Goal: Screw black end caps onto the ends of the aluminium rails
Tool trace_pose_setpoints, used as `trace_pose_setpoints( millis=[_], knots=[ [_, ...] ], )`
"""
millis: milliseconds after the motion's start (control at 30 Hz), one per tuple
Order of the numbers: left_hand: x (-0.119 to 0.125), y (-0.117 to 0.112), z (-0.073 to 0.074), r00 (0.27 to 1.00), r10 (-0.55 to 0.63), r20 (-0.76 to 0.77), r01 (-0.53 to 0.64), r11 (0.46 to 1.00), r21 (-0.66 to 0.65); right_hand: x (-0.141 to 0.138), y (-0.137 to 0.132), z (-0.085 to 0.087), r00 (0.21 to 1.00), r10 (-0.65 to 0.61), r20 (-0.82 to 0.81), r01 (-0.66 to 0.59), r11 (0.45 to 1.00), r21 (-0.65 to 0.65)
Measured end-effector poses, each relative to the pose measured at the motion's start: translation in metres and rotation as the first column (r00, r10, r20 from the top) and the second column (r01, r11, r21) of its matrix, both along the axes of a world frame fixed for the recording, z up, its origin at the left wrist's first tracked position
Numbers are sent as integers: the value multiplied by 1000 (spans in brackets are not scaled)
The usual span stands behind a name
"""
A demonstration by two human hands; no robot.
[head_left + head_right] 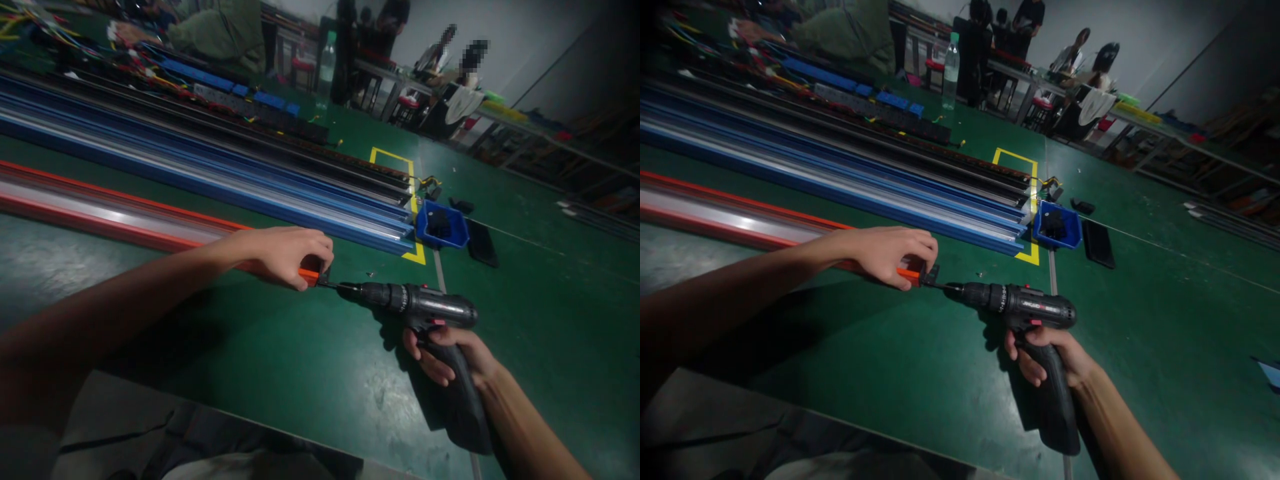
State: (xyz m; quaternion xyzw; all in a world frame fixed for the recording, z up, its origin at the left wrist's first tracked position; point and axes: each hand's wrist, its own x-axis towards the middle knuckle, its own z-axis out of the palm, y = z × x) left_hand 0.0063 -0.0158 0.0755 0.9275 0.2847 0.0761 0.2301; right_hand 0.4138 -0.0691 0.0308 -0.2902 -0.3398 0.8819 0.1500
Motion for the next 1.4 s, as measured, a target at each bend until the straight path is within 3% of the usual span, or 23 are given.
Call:
trace_pose_setpoints(
  millis=[600, 1400],
  knots=[
    [2, -3, 2, 995, 67, -80, -67, 998, 1, 3, 1, -2, 1000, -5, -10, 4, 999, -42],
    [2, -3, 0, 995, 83, -63, -84, 996, -5, 3, 0, -2, 1000, -5, -7, 5, 999, -32]
  ],
)
